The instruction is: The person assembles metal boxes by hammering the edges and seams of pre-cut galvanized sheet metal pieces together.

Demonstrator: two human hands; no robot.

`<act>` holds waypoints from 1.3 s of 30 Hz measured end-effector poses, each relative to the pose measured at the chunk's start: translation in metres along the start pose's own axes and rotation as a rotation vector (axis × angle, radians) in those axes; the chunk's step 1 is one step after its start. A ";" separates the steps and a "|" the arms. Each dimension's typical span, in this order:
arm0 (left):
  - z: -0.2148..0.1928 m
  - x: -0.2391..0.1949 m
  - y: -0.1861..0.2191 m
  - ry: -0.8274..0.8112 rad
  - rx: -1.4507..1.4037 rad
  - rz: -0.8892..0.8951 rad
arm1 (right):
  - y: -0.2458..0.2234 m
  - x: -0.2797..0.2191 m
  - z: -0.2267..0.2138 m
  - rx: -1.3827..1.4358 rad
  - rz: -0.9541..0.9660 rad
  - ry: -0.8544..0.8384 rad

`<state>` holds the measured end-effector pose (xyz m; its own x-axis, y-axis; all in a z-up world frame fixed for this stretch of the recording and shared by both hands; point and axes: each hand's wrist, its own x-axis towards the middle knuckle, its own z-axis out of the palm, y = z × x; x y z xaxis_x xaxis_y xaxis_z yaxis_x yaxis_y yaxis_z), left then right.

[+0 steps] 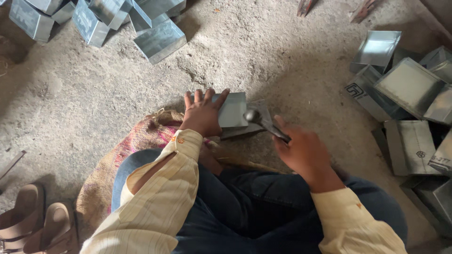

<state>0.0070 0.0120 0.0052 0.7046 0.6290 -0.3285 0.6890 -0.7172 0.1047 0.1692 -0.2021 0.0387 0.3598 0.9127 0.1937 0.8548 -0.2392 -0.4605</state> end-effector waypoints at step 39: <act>-0.204 -0.084 -0.190 1.379 0.034 -0.310 | 0.091 0.017 0.069 -0.074 0.492 -0.376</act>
<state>-0.1481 0.1568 0.2041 0.1392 0.5298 0.8366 0.8539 -0.4920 0.1695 0.2269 -0.1856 -0.0596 0.5735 0.7406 -0.3502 0.6505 -0.6715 -0.3548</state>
